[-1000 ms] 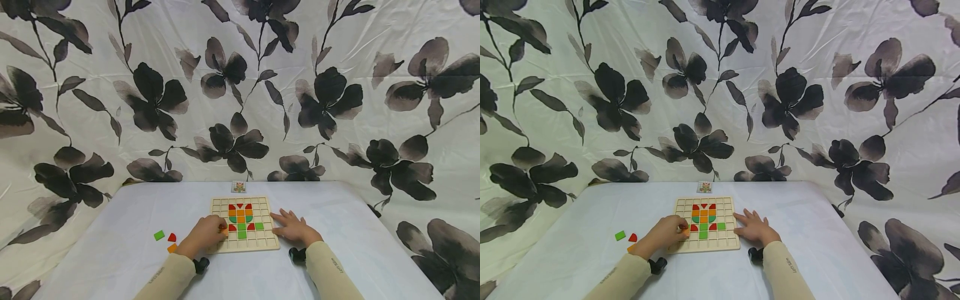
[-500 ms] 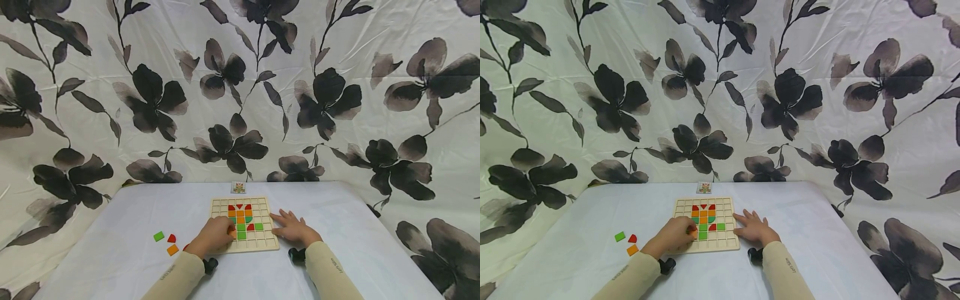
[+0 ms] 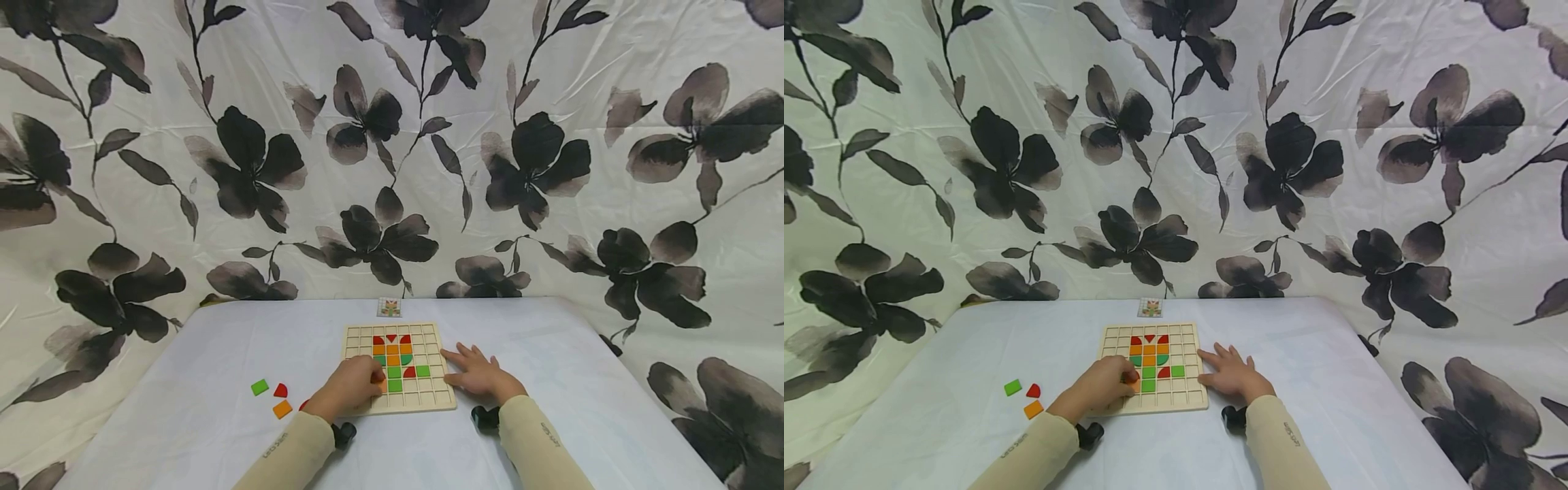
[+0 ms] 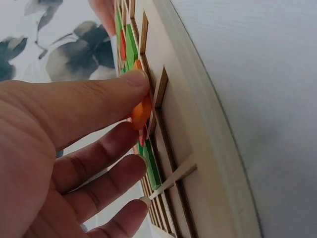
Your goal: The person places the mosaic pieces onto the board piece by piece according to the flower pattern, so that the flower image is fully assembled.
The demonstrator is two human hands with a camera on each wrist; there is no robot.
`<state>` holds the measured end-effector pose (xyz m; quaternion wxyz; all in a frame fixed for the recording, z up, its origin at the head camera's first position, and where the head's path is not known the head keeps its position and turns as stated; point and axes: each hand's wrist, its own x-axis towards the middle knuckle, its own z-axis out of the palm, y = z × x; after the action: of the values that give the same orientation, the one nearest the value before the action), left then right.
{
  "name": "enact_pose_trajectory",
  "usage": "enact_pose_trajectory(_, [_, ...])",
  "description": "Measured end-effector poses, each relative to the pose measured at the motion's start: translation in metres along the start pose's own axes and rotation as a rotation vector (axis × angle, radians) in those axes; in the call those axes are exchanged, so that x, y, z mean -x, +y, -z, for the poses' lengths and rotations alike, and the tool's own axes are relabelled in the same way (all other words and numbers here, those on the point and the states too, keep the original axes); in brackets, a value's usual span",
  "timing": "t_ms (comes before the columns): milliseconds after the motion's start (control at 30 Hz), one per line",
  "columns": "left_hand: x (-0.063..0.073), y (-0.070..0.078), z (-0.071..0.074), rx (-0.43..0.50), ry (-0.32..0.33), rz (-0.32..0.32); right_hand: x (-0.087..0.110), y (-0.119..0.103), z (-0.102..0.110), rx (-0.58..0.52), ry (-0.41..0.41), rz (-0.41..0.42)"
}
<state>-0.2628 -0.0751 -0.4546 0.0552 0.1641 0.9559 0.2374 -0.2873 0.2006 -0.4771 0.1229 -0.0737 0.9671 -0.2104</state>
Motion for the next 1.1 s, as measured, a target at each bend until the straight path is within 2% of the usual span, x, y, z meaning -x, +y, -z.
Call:
enact_pose_trajectory(133, [0.001, 0.002, -0.001, -0.007, -0.004, 0.013, 0.000, 0.000, 0.000, 0.013, 0.005, 0.003])
enact_pose_trajectory(400, [0.004, 0.002, -0.004, -0.155, 0.027, -0.064, -0.001, 0.000, -0.001, 0.025, 0.008, 0.003])
enact_pose_trajectory(533, [0.007, -0.004, -0.003, -0.140, 0.034, -0.078, 0.000, 0.000, -0.001, 0.022, 0.008, 0.002])
enact_pose_trajectory(667, [0.013, -0.013, 0.005, -0.100, 0.032, -0.034, 0.000, 0.000, -0.001, 0.016, 0.006, 0.002])
enact_pose_trajectory(800, [0.020, -0.024, 0.020, -0.096, 0.040, 0.023, 0.000, 0.000, 0.000, 0.018, 0.004, 0.001])
enact_pose_trajectory(1100, [0.035, -0.053, 0.050, -0.181, 0.038, 0.101, -0.002, 0.002, -0.002, 0.030, 0.006, 0.004])
